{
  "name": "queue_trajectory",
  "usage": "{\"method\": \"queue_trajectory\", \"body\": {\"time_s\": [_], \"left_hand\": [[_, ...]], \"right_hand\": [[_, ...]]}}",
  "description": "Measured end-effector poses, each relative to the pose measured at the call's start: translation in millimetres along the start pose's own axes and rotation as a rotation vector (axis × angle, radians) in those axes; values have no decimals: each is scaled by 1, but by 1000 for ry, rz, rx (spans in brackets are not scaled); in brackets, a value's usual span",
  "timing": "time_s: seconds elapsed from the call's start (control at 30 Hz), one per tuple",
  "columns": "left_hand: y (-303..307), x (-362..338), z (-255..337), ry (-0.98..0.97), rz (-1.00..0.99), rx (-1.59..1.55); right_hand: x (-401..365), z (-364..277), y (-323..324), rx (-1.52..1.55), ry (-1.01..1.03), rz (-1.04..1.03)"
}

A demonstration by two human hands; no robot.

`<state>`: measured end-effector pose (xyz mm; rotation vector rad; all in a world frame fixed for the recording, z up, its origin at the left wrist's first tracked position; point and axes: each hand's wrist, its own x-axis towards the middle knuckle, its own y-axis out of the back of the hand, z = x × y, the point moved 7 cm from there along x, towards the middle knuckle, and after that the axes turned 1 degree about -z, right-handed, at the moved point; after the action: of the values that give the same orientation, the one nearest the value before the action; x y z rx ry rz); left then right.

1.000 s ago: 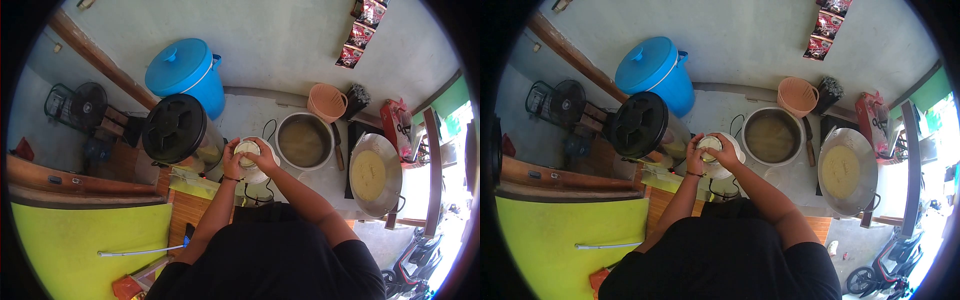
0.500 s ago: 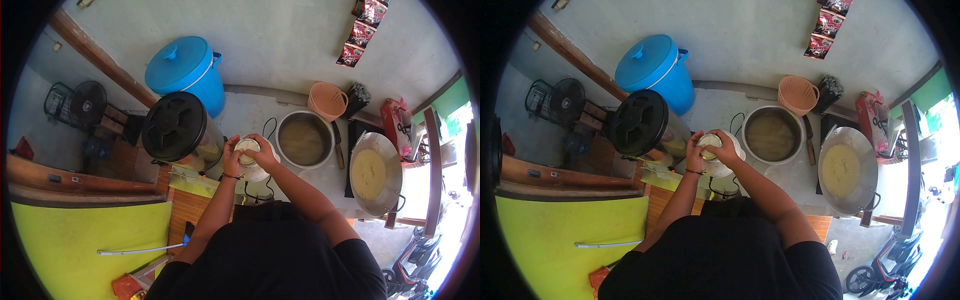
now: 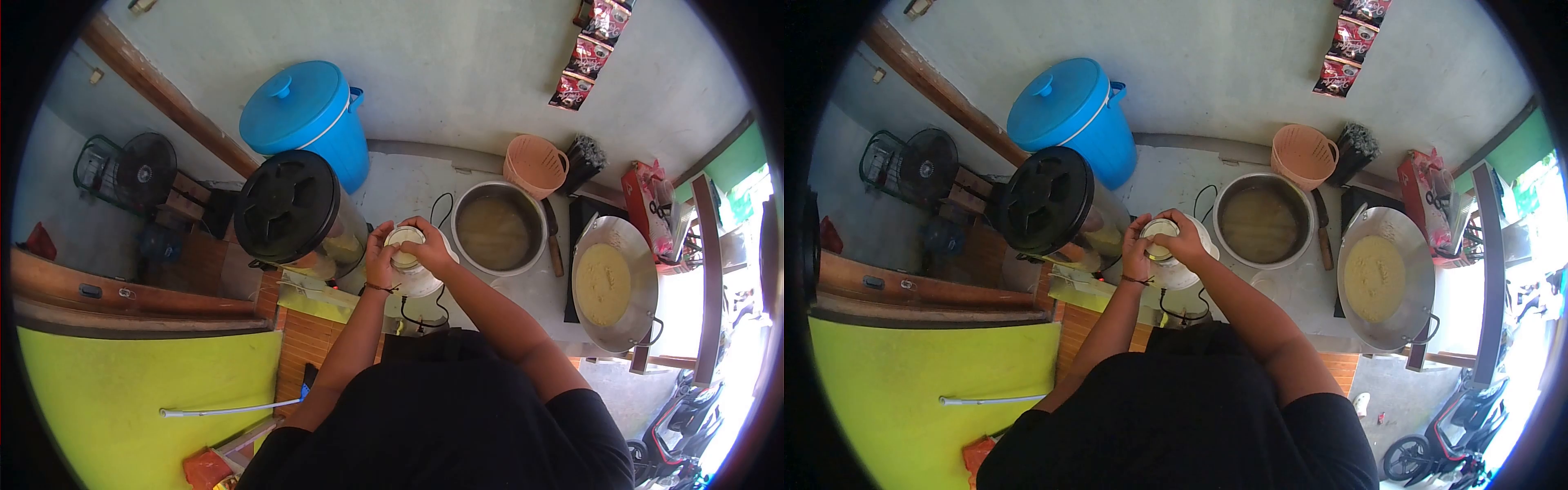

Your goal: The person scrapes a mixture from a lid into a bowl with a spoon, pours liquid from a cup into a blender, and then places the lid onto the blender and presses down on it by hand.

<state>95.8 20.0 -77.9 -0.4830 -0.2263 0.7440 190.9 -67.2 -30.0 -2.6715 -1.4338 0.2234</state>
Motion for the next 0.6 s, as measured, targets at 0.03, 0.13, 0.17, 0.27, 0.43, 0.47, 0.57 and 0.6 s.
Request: {"method": "queue_trajectory", "body": {"time_s": [0.03, 0.13, 0.17, 0.27, 0.43, 0.47, 0.57, 0.6], "left_hand": [[0, 0, 0, 2, 8, -7], [0, 0, 0, 0, 3, -7], [0, 0, 0, -2, -4, -4], [-6, -3, 6, -22, 12, 27], [-1, 0, 1, -9, 17, 6], [0, 0, 1, -5, 25, 7], [-4, -2, 5, -29, 23, 68], [-5, -2, 5, -27, 23, 62]], "right_hand": [[0, 0, 0, 7, 0, -3], [0, 1, 0, 8, 8, 5], [0, 3, 0, 6, 7, 6], [2, 8, 1, 4, 1, 8], [0, 3, 0, 12, 13, 2], [1, 4, 0, 11, 14, 1], [2, 7, 1, 6, 19, 1], [2, 7, 1, 3, 22, 1]]}}
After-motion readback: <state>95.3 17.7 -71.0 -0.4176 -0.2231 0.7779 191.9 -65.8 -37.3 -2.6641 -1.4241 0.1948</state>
